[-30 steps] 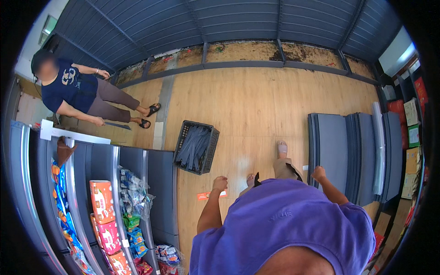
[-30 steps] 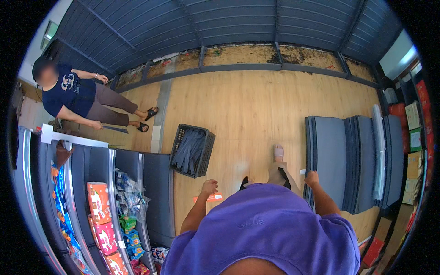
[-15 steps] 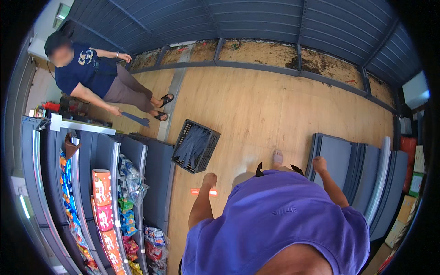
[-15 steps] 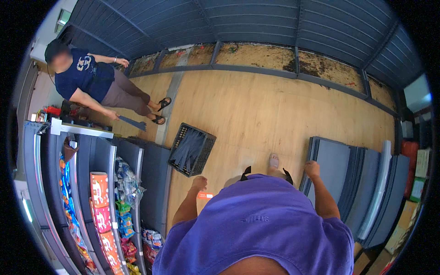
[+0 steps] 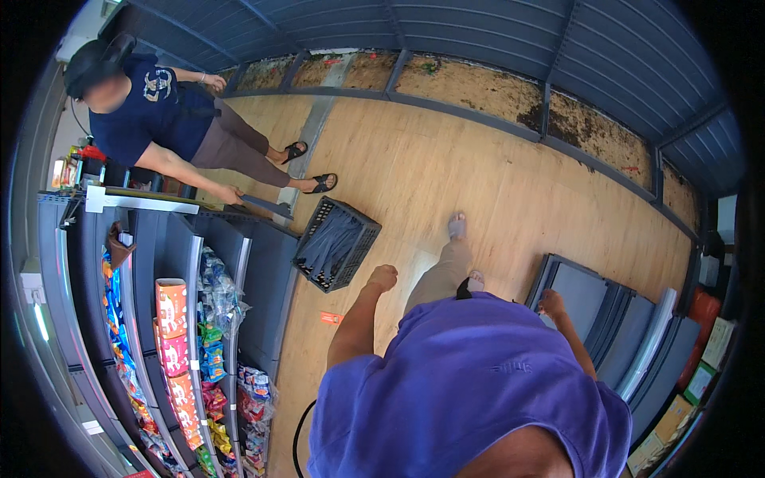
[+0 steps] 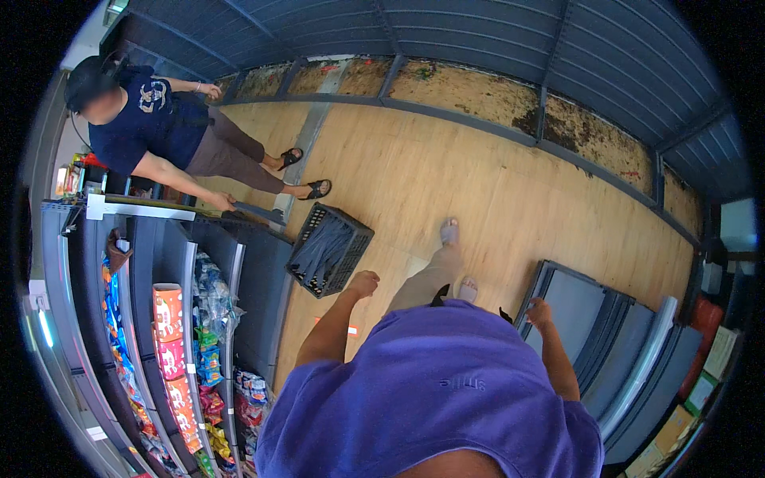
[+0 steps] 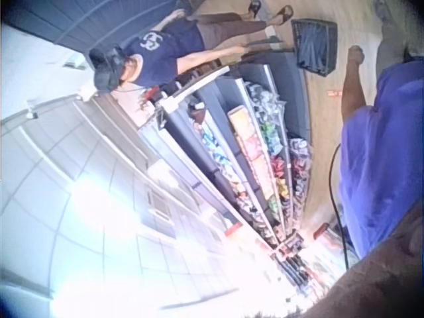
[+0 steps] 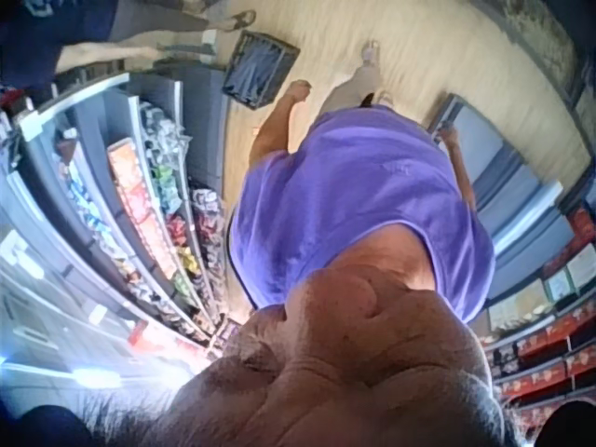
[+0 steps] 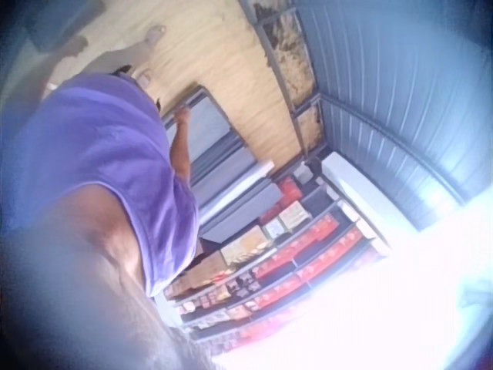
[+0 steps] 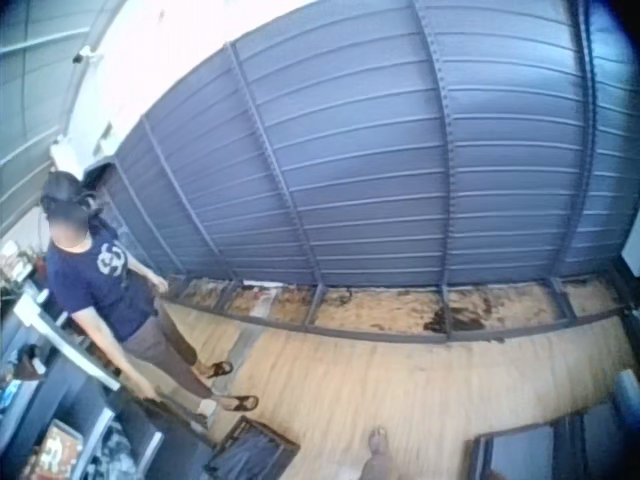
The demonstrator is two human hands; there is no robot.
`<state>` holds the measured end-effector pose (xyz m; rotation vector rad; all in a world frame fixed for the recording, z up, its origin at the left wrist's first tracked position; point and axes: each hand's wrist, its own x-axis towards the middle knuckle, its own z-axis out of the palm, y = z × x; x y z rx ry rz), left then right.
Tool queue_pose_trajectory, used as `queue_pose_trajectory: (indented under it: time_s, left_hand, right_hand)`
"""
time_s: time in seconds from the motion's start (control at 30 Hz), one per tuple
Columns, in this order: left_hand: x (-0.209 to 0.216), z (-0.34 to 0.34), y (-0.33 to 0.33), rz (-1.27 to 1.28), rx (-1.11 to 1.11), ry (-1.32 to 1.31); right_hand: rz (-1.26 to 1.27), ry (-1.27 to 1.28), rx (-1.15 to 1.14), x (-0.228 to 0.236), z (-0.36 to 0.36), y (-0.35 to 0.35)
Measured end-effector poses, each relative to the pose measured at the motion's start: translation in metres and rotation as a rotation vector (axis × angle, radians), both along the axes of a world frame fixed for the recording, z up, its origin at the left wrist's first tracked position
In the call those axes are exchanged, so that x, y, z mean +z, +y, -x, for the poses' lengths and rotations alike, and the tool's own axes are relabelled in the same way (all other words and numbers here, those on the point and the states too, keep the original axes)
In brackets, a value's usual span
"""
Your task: The person picks up a metal shelf panel and places it on a stack, then attaches several metal shelf brackets to a vertical support frame by slotting them into place. They then place another metal piece into a plastic crate and walk down a supermarket aisle while holding a small brown object.
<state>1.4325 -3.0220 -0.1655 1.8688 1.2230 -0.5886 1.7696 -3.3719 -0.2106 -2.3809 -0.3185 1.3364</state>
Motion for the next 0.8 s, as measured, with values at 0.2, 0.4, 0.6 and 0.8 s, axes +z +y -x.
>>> queue_pose_trajectory:
  time_s: [0.2,0.4,0.6,0.8]
  left_hand:
    - [-0.021,-0.039,0.053,-0.025,-0.187,0.119]
    - [-0.065,-0.079,0.104,-0.24,-0.365,-0.186]
    - [0.006,-0.126,0.136,-0.133,-0.027,-0.159]
    - [-0.036,-0.091,0.114,0.236,-0.721,0.065]
  right_hand:
    - [-0.021,-0.239,0.261,-0.002,-0.055,0.023]
    - [0.02,-0.126,0.112,0.029,-0.13,0.098]
    - [-0.111,-0.163,0.267,0.072,-0.174,0.189]
    - [-0.073,-0.198,0.92,0.116,-0.206,0.21]
